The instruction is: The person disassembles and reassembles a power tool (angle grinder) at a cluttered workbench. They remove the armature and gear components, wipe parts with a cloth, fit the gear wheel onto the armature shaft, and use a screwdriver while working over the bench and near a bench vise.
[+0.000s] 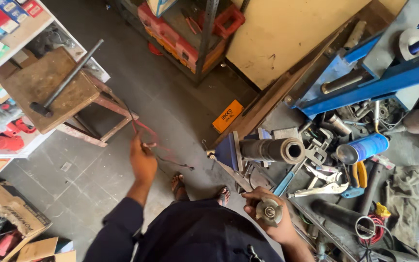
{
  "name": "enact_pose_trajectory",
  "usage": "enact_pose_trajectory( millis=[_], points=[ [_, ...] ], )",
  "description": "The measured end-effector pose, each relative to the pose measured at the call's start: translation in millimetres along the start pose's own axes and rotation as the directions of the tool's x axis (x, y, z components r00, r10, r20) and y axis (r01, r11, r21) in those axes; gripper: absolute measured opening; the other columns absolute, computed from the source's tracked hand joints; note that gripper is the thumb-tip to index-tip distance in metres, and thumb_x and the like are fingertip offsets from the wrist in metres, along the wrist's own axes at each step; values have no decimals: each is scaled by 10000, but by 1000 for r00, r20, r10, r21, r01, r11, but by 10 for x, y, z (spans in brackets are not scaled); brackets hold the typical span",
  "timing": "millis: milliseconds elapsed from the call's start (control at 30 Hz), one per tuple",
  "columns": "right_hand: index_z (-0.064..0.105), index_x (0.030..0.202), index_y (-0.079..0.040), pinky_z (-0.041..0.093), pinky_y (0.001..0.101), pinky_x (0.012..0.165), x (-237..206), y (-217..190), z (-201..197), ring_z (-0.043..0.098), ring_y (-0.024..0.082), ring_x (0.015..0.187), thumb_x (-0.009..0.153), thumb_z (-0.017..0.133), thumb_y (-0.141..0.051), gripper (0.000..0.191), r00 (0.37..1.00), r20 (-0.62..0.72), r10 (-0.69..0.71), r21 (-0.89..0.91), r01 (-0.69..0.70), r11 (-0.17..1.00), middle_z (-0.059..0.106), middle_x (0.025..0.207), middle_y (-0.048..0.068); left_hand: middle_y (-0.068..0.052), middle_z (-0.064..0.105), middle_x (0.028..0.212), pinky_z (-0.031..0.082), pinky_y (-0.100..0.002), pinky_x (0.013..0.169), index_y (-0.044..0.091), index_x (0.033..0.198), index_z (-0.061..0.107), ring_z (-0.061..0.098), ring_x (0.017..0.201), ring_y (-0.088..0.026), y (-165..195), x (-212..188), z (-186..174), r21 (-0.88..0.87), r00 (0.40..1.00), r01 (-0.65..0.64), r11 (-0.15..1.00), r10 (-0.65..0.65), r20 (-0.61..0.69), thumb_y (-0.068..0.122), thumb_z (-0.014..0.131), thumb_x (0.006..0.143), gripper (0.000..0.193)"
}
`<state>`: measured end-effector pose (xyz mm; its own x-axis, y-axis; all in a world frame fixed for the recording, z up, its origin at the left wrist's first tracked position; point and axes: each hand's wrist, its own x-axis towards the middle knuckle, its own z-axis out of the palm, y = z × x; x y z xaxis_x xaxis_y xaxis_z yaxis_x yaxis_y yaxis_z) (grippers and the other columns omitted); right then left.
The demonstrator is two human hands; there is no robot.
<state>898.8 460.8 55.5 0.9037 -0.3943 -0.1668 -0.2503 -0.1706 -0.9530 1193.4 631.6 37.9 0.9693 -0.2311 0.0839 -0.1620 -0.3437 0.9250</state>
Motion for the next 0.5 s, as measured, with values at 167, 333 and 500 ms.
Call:
enact_pose_trajectory(
  millis=[167, 333, 500],
  points=[
    [763, 1124, -30, 512, 330, 738, 94, -144, 99, 655, 167, 823, 846, 790, -53, 280, 1000, -20, -5, -29, 4, 1000, 701, 908, 79, -141, 669, 1266, 519, -304, 792, 26, 1501, 311, 733, 1055, -241, 148, -274, -144, -349, 939, 140, 927, -13, 343, -11, 479, 1006, 524],
    [626, 1278, -40, 538, 319, 810, 104, -292, 69, 648, 148, 825, 822, 793, -76, 488, 987, 132, -95, 255, 59, 965, 565, 1405, 77, -209, 509, 1368, 535, -487, 1160, -31, 1489, 390, 602, 1304, -323, 862, -1085, -64, -746, 823, 207, 633, 300, 483, -4, 495, 1087, 416],
    [685, 1100, -44, 549, 377, 893, -88, -317, -109, 695, 209, 927, 882, 843, -102, 276, 926, 313, -213, 178, 164, 970, 749, 1028, 106, -252, 344, 1663, 236, -604, 1259, -36, 1579, 296, 351, 1573, -398, 1433, -807, -56, -611, 448, -178, 771, 617, 647, 18, 458, 1050, 555]
  ],
)
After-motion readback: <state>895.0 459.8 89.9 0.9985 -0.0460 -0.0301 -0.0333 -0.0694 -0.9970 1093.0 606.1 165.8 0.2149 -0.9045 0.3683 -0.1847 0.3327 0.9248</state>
